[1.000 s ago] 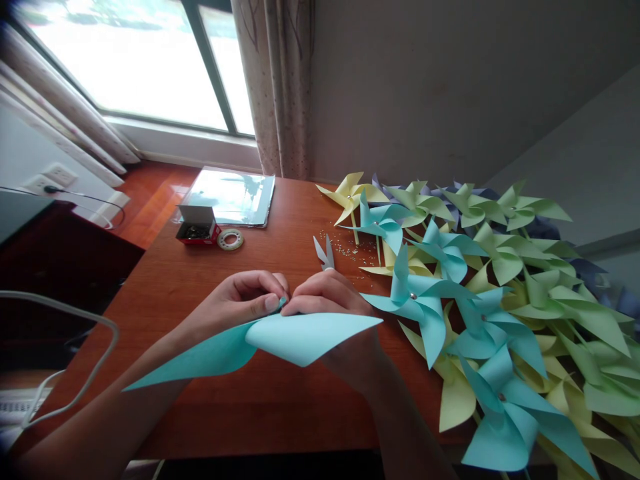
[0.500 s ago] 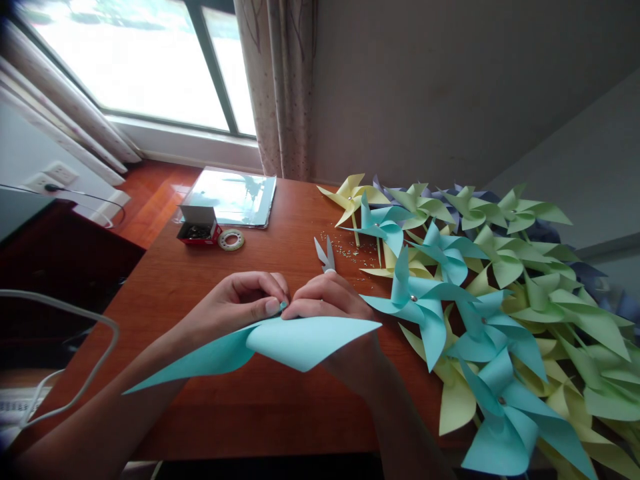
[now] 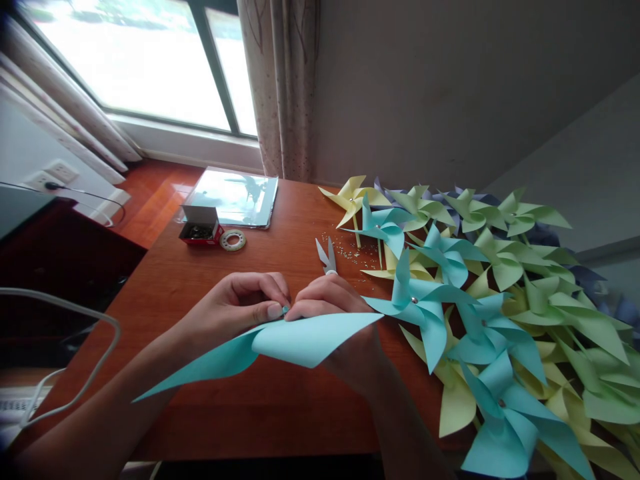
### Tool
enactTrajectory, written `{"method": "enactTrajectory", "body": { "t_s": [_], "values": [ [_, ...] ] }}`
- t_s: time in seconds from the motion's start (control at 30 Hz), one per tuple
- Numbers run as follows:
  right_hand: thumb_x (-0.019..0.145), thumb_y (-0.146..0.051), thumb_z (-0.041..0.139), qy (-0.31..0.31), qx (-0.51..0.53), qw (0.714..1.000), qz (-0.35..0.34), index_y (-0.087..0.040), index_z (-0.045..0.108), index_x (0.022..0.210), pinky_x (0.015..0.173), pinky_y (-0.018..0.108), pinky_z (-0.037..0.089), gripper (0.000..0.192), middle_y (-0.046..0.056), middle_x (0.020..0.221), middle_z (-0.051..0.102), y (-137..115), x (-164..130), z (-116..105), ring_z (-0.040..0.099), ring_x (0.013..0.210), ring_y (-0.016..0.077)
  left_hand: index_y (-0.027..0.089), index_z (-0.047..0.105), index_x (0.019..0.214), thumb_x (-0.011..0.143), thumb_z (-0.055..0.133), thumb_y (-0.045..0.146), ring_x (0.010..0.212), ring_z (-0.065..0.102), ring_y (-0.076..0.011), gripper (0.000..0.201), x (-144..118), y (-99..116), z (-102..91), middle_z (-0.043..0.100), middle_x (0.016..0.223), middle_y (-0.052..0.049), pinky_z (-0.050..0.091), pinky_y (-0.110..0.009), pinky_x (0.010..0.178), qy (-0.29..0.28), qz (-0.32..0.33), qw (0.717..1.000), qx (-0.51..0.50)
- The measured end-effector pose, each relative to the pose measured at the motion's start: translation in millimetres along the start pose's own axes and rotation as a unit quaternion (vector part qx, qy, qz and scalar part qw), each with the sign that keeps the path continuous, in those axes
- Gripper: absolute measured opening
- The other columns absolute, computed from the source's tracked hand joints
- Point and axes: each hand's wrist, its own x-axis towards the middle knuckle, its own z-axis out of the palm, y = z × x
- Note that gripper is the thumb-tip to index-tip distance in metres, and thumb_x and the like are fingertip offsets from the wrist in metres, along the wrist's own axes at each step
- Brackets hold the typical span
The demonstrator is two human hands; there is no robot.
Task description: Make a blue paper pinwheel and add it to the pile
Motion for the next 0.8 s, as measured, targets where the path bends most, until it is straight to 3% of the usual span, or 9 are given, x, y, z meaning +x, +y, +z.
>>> {"method": "enactTrajectory", "body": {
  "t_s": [0.8],
  "values": [
    [0.088, -0.014, 0.065, 0.001, 0.006, 1.0, -0.02, -0.025, 0.069, 0.091, 0.091, 0.043, 0.053, 0.011, 0.002, 0.086, 0.065, 4.2, 0.1, 1.8, 0.063, 0.082, 0.02, 0.012, 0.077, 0.077, 0.08, 0.08, 0.02, 0.07, 0.058, -0.0126, 0.01, -0.4, 3.4, 0.9, 0.065, 0.076, -0.004, 0.044, -0.023, 0.062, -0.001, 0.01, 1.0, 0.027]
  ]
}}
